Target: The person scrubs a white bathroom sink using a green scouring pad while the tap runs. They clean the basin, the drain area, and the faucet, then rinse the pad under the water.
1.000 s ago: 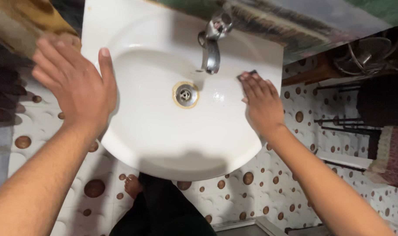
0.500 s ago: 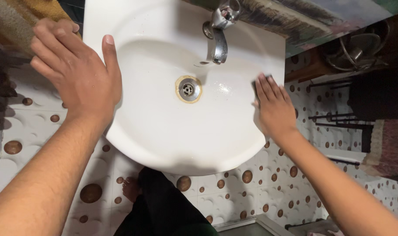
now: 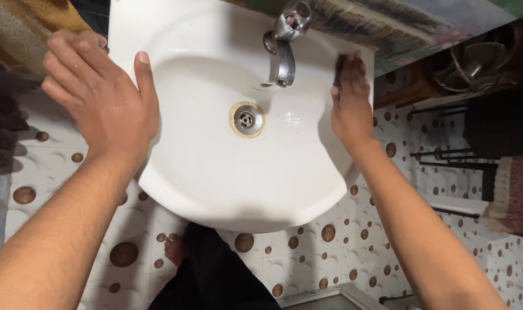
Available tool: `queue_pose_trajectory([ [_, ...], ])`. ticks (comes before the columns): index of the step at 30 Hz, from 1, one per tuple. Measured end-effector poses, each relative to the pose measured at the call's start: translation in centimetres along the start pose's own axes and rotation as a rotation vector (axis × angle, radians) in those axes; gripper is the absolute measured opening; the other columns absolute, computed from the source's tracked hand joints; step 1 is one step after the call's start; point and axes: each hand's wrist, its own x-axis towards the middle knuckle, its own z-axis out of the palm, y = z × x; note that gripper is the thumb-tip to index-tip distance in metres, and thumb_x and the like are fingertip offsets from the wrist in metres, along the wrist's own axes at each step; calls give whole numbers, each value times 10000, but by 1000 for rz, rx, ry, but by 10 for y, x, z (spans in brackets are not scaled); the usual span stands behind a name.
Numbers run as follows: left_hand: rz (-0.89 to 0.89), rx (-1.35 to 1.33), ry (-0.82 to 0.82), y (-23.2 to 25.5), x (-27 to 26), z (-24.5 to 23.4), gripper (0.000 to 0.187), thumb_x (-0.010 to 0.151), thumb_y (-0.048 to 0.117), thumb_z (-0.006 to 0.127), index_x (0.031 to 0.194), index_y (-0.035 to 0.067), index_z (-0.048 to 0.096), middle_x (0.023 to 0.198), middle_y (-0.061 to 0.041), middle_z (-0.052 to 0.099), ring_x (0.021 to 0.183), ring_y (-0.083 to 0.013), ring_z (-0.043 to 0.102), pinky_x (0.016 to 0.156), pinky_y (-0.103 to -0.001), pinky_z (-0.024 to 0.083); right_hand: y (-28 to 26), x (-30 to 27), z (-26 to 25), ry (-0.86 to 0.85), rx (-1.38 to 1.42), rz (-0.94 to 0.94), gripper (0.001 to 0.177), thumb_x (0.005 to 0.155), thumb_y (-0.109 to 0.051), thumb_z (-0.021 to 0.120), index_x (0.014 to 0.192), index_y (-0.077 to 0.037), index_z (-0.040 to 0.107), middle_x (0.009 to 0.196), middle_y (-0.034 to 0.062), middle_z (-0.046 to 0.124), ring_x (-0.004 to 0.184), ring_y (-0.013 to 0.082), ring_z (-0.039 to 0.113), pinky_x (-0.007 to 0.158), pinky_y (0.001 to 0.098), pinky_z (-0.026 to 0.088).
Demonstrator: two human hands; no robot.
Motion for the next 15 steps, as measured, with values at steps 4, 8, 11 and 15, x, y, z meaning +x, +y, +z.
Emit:
queue_pose_trajectory([
  [4, -38, -15, -96, -2, -4, 1, 504, 1187, 384, 472, 1359, -74, 354, 1415, -262, 276, 1335, -356, 284, 1064, -526, 264, -5, -16, 4, -124, 36, -13, 593, 1095, -91, 401, 1641, 20, 198, 1689, 254, 248, 1568, 440, 223, 1263, 510, 255],
  [8, 18, 146, 78, 2, 3, 4, 506, 1149, 400, 483, 1312, -66, 371, 1419, -265, 296, 1321, -373, 300, 1046, -506, 267, -1, -69, -22, -277, -156, -32, 585, 1039, -101, 408, 1601, -17, 267, 1680, 198, 281, 1573, 358, 246, 1258, 490, 256],
  [11, -4, 73, 49, 2, 4, 0, 527, 1197, 413, 495, 1319, -86, 380, 1455, -272, 305, 1329, -390, 305, 1060, -532, 261, -11, -63, -3, -457, -176, 41, 609, 1023, -129, 413, 1593, 17, 254, 1652, 216, 280, 1541, 357, 239, 1258, 472, 225],
  [15, -96, -135, -157, 3, 3, -5, 549, 1184, 405, 459, 1437, -75, 376, 1494, -292, 292, 1357, -402, 297, 1086, -560, 255, -55, -51, 43, -502, 19, -21, 633, 1006, -180, 412, 1580, 12, 226, 1656, 212, 223, 1527, 347, 191, 1210, 459, 198],
])
